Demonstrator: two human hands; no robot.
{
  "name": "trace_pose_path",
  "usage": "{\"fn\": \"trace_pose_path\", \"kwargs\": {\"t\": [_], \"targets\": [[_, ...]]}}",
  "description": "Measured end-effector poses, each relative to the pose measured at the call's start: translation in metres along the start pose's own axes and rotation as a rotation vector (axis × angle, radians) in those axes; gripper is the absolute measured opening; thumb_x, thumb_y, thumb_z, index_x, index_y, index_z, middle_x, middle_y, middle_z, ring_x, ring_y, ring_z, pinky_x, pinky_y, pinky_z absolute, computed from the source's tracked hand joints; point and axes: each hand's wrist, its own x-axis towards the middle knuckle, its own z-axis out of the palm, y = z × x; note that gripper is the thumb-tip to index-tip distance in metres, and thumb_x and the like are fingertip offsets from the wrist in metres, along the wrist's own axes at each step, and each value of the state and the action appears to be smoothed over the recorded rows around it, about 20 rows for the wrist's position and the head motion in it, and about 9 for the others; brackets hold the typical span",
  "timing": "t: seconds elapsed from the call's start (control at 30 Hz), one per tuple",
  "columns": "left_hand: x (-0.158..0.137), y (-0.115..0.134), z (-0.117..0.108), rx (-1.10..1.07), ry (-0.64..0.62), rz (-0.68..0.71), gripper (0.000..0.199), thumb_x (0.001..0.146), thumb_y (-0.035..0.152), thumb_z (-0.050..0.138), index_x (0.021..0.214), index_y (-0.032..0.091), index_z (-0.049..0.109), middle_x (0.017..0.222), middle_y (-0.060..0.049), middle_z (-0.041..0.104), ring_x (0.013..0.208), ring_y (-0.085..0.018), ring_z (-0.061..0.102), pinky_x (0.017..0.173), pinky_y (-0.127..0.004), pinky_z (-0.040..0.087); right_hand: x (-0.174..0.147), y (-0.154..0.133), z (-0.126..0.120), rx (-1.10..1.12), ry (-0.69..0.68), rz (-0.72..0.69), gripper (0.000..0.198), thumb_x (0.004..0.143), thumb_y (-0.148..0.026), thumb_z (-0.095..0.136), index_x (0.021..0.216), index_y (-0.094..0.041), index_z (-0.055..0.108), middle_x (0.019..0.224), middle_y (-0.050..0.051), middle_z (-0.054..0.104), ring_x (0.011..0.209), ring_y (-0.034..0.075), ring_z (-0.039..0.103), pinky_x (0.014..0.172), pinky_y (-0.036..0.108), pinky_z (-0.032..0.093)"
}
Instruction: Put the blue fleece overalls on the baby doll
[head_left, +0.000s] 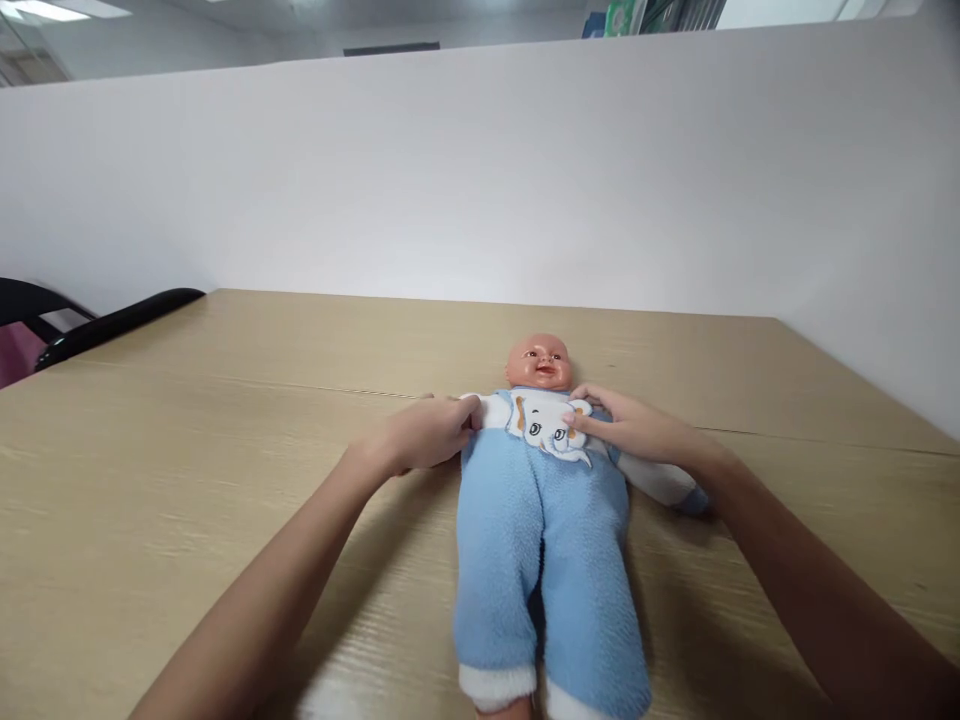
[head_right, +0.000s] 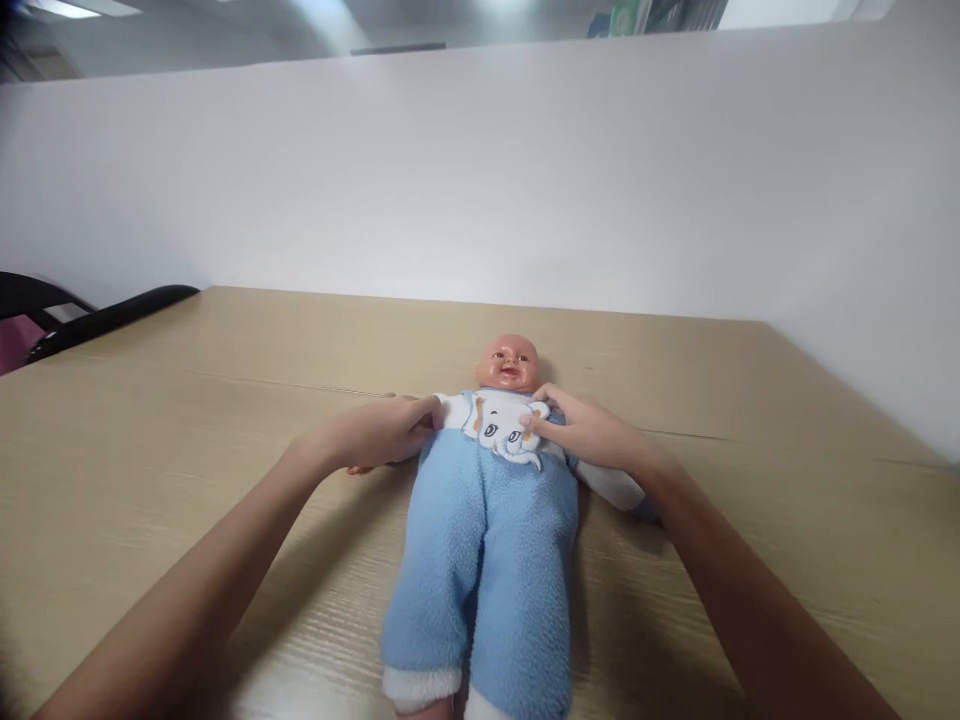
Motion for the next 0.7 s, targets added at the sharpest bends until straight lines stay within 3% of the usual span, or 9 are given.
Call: {"fn": "trace_pose_path", "kwargs": {"t": [0.1,0.27,0.37,0.5,0.6,0.7], "targets": [[0.002,0.023,0.005,0.236,0.258,0.083,0.02,0.105,0.018,0.045,0.111,0.02,0.064,0.113,-0.013,0.073,0.1,-0.031,0.066,0.088,-0.041,0.043,-0.035,0.021,0.003,-0.109,0.198,-0.01,0.048,0.1,-0.064,0.067,0.131,-0.028,0.07,0.132,0.011,0.076,0.125,0.036,0.068,0.11,0.051,0.053],[0.027,0.077,0.021,0.127,0.48,0.291,0.023,0.113,0.035,0.046,0.122,0.021,0.062,0.13,-0.014,0.069,0.121,-0.032,0.06,0.105,-0.045,0.045,-0.11,0.077,0.004,-0.223,0.272,0.025,0.062,0.093,-0.065,0.074,0.145,-0.034,0.063,0.149,0.013,0.069,0.136,0.045,0.064,0.114,0.061,0.053],[0.059,0.103,0.041,0.114,0.422,0.338,0.027,0.11,0.04,0.056,0.124,0.018,0.063,0.13,-0.017,0.07,0.125,-0.036,0.059,0.11,-0.048,0.044,-0.136,0.104,0.007,-0.195,0.285,0.044,0.064,0.092,-0.059,0.077,0.149,-0.036,0.061,0.149,0.014,0.07,0.134,0.047,0.066,0.113,0.061,0.055],[0.095,0.114,0.065,0.2,0.336,0.293,0.03,0.108,0.038,0.059,0.12,0.012,0.066,0.125,-0.021,0.073,0.123,-0.04,0.06,0.105,-0.053,0.044,-0.144,0.117,0.008,-0.007,0.33,0.108,0.059,0.089,-0.054,0.081,0.141,-0.034,0.064,0.142,0.012,0.074,0.125,0.043,0.073,0.108,0.061,0.06],[0.101,0.111,0.072,0.182,0.373,0.332,0.027,0.111,0.036,0.051,0.116,0.014,0.067,0.119,-0.018,0.075,0.114,-0.037,0.063,0.099,-0.05,0.044,-0.138,0.115,0.006,0.17,0.49,0.126,0.067,0.08,-0.054,0.091,0.138,-0.033,0.065,0.14,0.013,0.075,0.124,0.042,0.074,0.112,0.059,0.06],[0.094,0.108,0.071,0.089,0.405,0.459,0.024,0.112,0.033,0.047,0.118,0.018,0.066,0.113,-0.012,0.073,0.104,-0.03,0.063,0.094,-0.044,0.045,-0.122,0.104,0.004,0.415,0.619,0.07,0.073,0.076,-0.057,0.095,0.137,-0.034,0.063,0.152,0.014,0.068,0.139,0.042,0.067,0.12,0.057,0.056]]}}
